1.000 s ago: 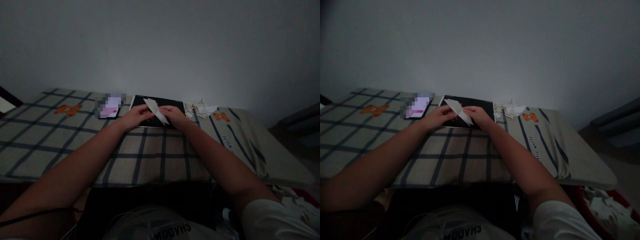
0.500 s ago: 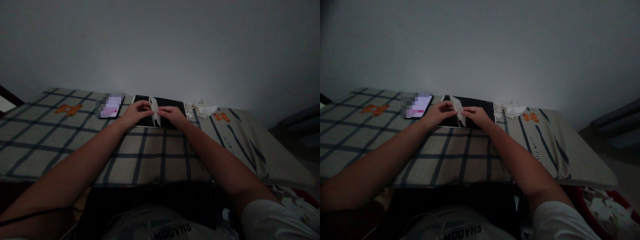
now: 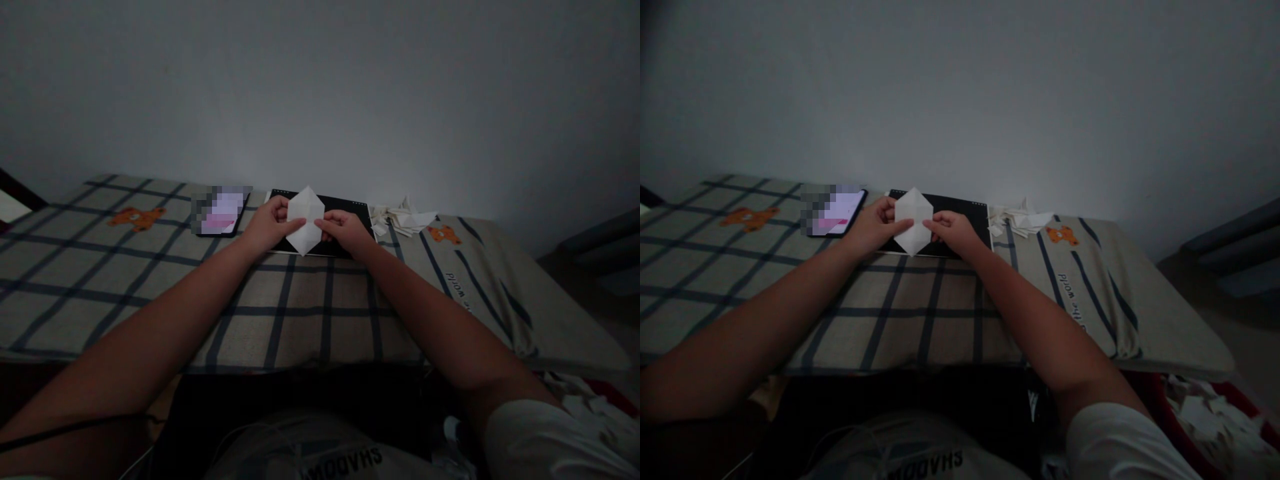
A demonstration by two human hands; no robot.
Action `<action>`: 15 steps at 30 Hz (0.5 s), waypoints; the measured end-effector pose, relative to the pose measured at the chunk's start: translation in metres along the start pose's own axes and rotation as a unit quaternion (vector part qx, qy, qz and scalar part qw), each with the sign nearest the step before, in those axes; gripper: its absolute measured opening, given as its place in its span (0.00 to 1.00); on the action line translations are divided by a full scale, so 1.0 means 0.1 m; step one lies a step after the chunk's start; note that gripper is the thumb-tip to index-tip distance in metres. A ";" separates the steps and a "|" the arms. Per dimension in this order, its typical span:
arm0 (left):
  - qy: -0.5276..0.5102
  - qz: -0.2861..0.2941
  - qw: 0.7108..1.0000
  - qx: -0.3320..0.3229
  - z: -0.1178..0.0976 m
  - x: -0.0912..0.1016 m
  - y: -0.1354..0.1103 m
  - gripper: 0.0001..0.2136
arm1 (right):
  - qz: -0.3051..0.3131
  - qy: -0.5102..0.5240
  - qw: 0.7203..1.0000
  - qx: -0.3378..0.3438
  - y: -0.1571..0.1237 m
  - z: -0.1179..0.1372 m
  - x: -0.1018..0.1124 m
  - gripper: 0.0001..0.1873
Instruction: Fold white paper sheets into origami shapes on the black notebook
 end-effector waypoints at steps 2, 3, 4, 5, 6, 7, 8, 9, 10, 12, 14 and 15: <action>0.004 0.000 1.000 0.002 0.00 -0.02 0.00 0.18 | -0.013 0.002 1.000 -0.001 0.01 -0.01 0.01 0.13; 0.000 0.002 1.000 0.003 0.01 -0.02 0.00 0.18 | -0.018 -0.001 1.000 -0.001 0.01 -0.02 0.01 0.13; -0.004 0.004 1.000 0.004 0.01 -0.03 0.00 0.18 | -0.022 -0.005 1.000 -0.003 0.01 -0.02 0.02 0.13; -0.007 0.005 1.000 0.004 0.02 -0.04 0.00 0.18 | -0.028 -0.008 1.000 -0.007 0.01 -0.02 0.02 0.13; -0.009 0.008 1.000 0.005 0.02 -0.05 0.00 0.19 | -0.032 -0.013 0.999 -0.012 0.01 -0.02 0.03 0.14; -0.010 0.011 1.000 0.006 0.03 -0.05 0.00 0.20 | -0.033 -0.019 0.999 -0.016 0.00 -0.02 0.03 0.15; -0.009 0.015 1.000 0.008 0.03 -0.05 0.00 0.21 | -0.031 -0.026 0.999 -0.016 0.00 -0.01 0.03 0.15; -0.008 0.019 1.000 0.011 0.03 -0.06 0.00 0.21 | -0.026 -0.032 0.999 -0.012 0.00 0.01 0.02 0.16; -0.007 0.022 1.000 0.014 0.04 -0.06 0.00 0.21 | -0.024 -0.037 0.999 -0.007 -0.01 0.02 0.02 0.17; -0.002 0.030 0.999 0.021 0.04 -0.06 0.00 0.22 | -0.031 -0.037 0.999 0.005 0.00 0.05 0.03 0.17; 0.013 0.041 0.999 0.029 0.05 -0.06 -0.01 0.24 | -0.052 -0.037 0.998 0.007 0.00 0.06 0.06 0.13; 0.028 0.041 0.998 0.031 0.06 -0.05 -0.01 0.25 | -0.061 -0.042 0.997 0.005 0.01 0.06 0.07 0.12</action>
Point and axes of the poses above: each hand's wrist, its own y-axis towards the middle knuckle, its own x-axis out of the back of the hand, z = x × y, the point moved 4 cm from there along y, towards the middle knuckle, and after that the axes turned 8 degrees about y, right-handed, at the moved point
